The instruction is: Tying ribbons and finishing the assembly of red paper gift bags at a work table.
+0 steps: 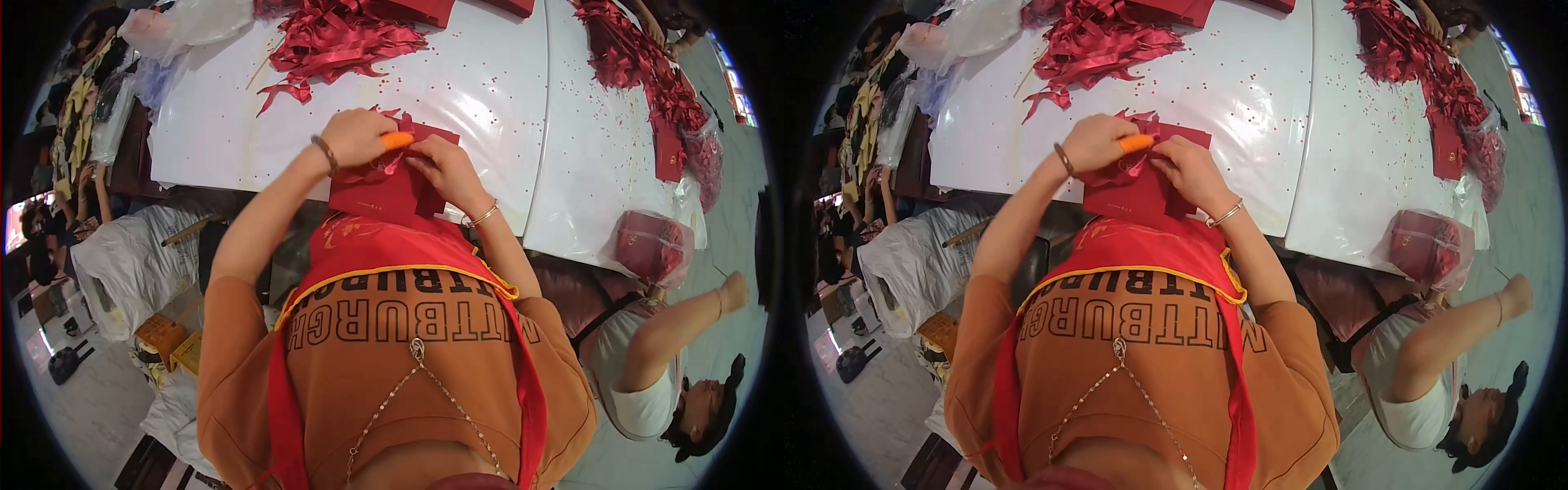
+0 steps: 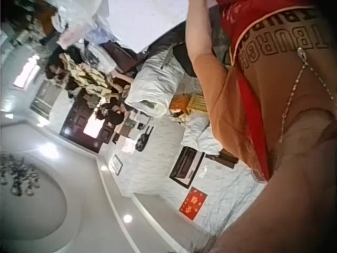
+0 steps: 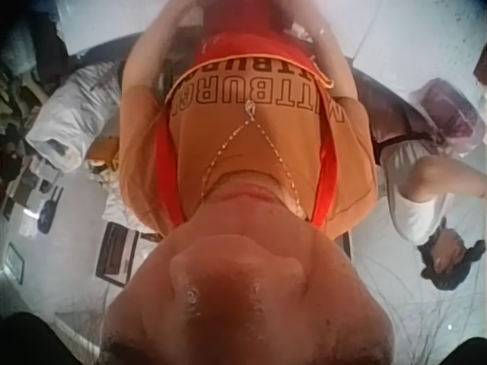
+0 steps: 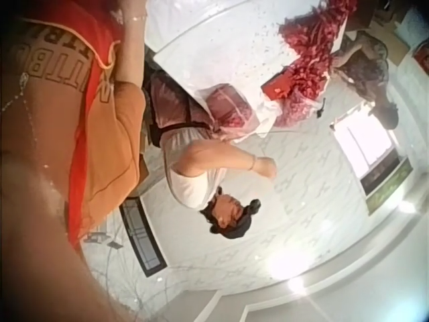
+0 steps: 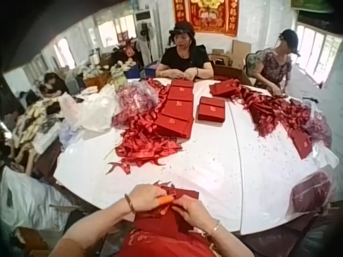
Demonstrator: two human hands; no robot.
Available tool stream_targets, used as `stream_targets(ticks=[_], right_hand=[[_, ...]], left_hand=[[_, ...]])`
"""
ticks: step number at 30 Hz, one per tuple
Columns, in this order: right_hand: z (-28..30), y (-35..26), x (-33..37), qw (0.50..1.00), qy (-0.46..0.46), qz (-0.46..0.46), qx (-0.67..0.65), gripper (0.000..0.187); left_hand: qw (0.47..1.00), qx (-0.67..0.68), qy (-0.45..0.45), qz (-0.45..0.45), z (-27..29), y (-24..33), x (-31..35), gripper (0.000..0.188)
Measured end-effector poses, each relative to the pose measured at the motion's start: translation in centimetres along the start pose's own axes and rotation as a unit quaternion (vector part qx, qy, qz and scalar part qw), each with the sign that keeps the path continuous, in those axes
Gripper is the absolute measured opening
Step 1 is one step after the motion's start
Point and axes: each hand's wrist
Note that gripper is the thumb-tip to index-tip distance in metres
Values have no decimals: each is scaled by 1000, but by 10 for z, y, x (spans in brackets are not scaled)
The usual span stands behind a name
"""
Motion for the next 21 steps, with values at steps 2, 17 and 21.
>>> stream_targets(ticks=[2,17,21], right_hand=[[-2,-3,-3,1000,7,30,4,14],[-7,-5,1,999,19,46,16,13],[-7,-3,2,999,21,24,11,13]], left_hand=[[994,-34,-103,-22,11,-9,-15,31],[987,154,2,38,4,-40,-60,21],[987,116,55,93,14,-62,-56,22]])
Point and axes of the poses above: each hand's wrist, its own x-axis away from the middle knuckle, its own z-axis out of the back of the hand, y = z × x, and after that the axes turned 9 degrees about z, right-handed
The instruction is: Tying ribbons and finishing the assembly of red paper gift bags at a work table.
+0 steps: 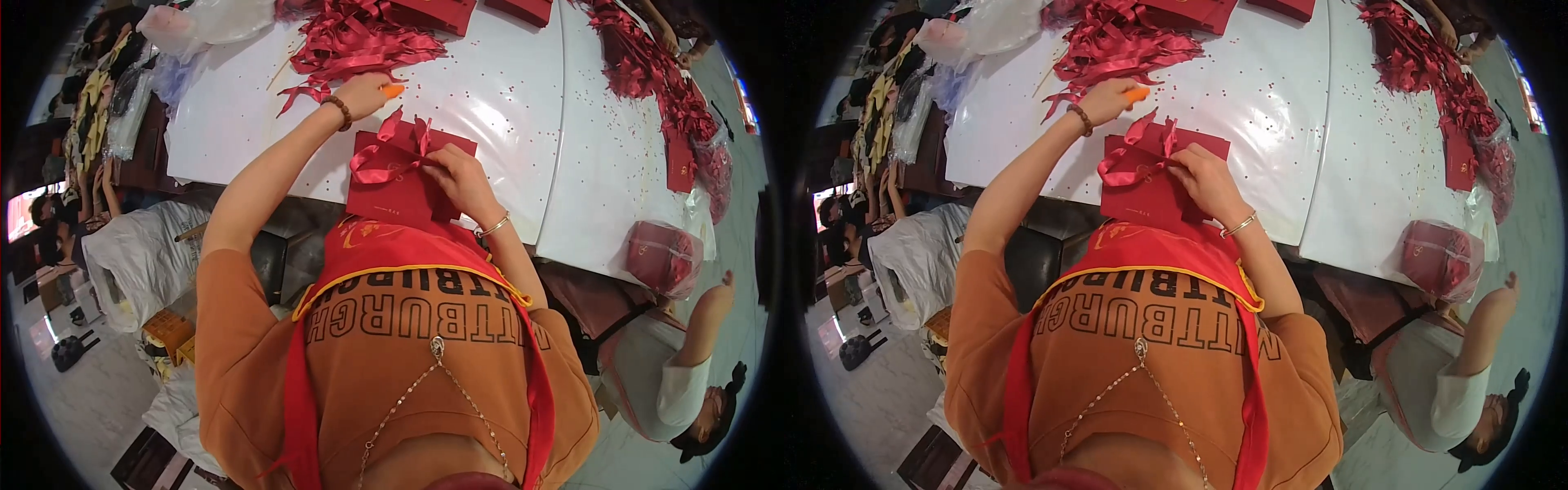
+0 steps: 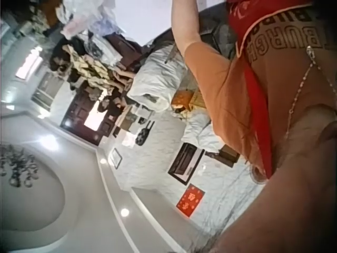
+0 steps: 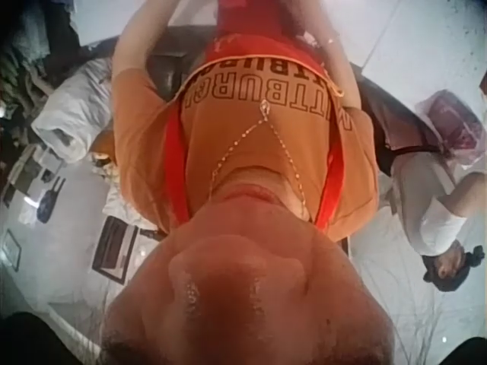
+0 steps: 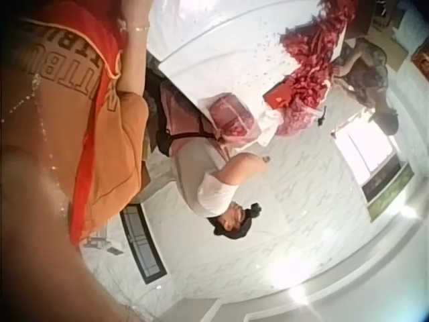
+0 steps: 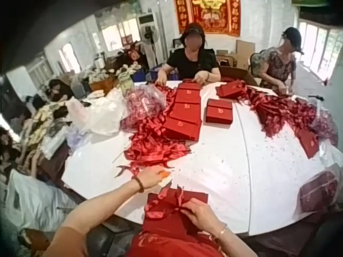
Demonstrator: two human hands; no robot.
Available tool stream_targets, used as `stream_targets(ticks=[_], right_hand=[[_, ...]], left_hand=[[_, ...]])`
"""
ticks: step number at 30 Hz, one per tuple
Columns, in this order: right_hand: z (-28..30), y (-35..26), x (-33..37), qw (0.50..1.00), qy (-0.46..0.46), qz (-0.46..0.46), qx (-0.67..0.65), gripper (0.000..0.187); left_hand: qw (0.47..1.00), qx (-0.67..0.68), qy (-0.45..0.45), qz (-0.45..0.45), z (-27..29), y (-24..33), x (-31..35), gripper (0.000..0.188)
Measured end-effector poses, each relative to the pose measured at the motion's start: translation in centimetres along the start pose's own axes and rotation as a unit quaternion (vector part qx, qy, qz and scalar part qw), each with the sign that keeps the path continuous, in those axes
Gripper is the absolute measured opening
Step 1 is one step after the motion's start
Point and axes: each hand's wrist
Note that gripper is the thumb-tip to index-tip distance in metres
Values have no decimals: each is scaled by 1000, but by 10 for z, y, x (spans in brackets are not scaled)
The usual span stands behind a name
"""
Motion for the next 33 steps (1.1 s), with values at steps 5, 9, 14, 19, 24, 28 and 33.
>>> stream_targets(ticks=[5,9,14,19,24,28,33], right_hand=[[-1,1,-3,1000,-10,-1,-12,14],[0,4,0,1000,-11,-16,1,15],[1,1,-2,1000,-13,-23,-1,15],[-2,0,-3,1000,-13,-9,9,14],[-9,-3,-4,978,100,114,142,18],[-29,-7,3,973,177,-54,-137,44],[-16,-16,1,955,44,-157,-247,62]], left_hand=[[999,0,-28,-27,-10,-4,19,20],[957,-197,146,-156,-2,4,38,26],[991,-12,81,-107,-10,29,45,27],[989,109,-90,39,-33,27,29,32],[998,24,-44,-27,-46,35,32,25],[996,53,-56,-40,-40,37,33,24],[997,25,30,-68,3,28,-12,20]])
Point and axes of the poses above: each hand's wrist, its own x-axis away from the middle knuckle, its own z-axis out of the back of the hand, y = z × x, and after that the axes turned 9 degrees about z, right-handed
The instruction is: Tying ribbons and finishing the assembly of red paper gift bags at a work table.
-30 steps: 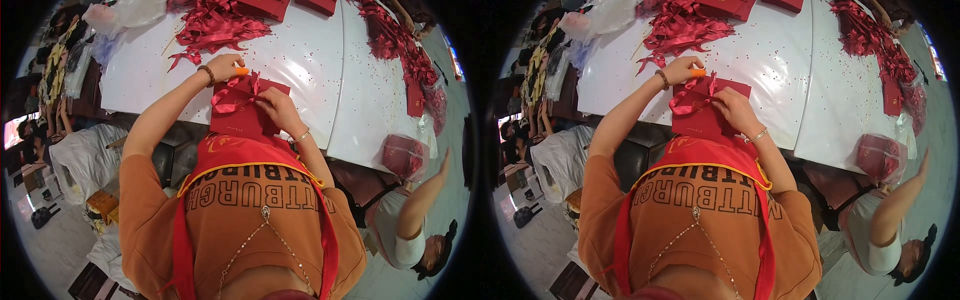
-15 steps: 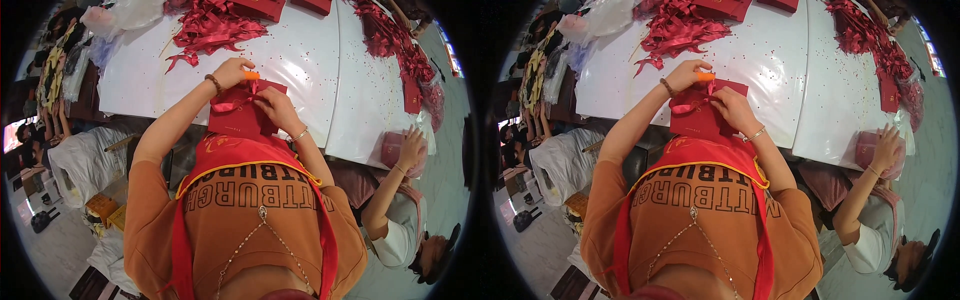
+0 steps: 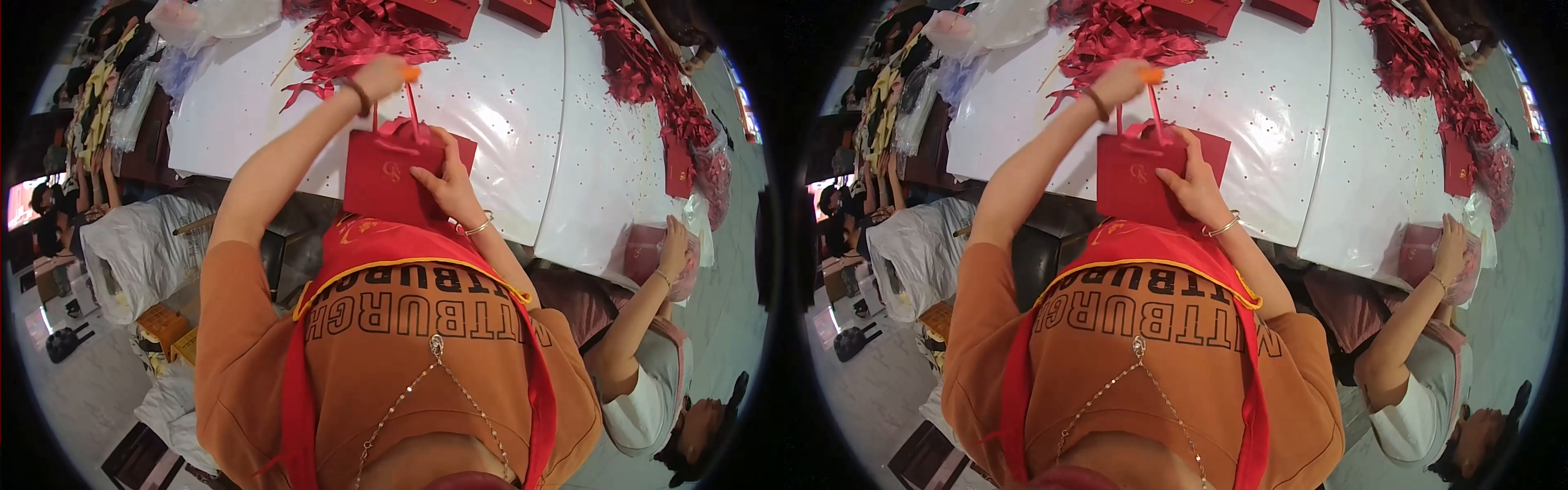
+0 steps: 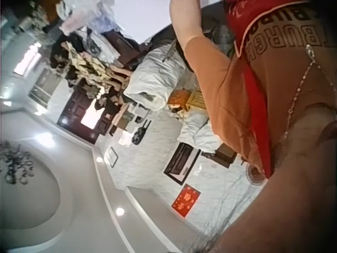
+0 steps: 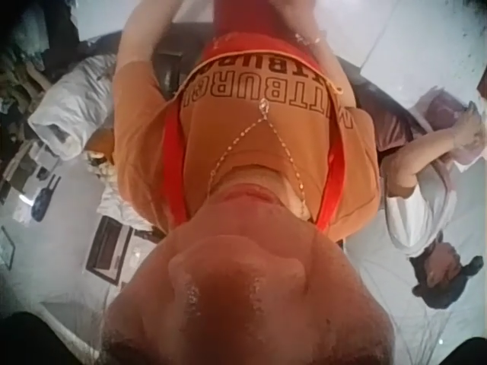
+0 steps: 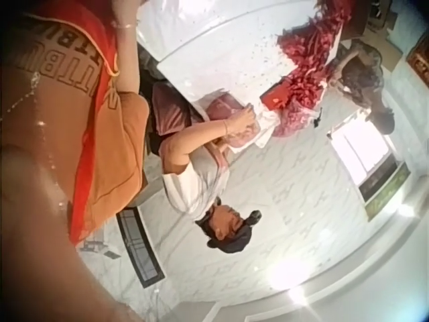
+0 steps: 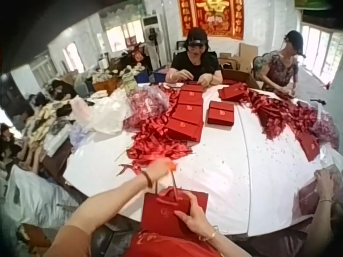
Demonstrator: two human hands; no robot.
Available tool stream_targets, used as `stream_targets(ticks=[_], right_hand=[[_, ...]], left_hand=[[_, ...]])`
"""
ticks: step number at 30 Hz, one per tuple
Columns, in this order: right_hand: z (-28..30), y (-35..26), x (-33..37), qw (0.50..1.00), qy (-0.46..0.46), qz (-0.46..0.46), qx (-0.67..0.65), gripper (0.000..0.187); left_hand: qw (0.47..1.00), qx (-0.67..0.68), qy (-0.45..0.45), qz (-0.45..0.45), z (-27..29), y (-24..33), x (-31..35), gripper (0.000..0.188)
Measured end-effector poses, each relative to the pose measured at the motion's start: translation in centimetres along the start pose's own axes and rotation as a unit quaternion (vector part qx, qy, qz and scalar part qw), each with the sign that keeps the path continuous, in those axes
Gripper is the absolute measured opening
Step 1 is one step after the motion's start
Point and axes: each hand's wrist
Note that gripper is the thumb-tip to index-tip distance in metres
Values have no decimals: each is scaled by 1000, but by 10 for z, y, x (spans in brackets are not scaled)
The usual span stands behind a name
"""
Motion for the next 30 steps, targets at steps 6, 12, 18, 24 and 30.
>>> stream_targets(ticks=[6,12,18,24,30], right_hand=[[0,27,-7,997,-2,43,-65,58],[1,12,-5,960,105,41,-255,42],[-2,33,-20,968,187,3,-166,23],[-17,-1,-36,957,164,-27,-240,28],[-19,-5,-33,992,98,5,-81,33]], left_hand=[[937,314,-77,136,20,-3,17,34],[928,316,-87,179,1,-34,88,39],[826,533,-65,171,-43,-25,113,29],[869,482,14,111,-29,-33,138,48],[807,575,122,53,72,-122,143,56]])
Point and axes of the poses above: each hand's wrist, its own x-axis away from the middle knuckle, its own z-axis out of the back of the hand, y = z × x, and after that the axes turned 9 degrees about z, right-handed
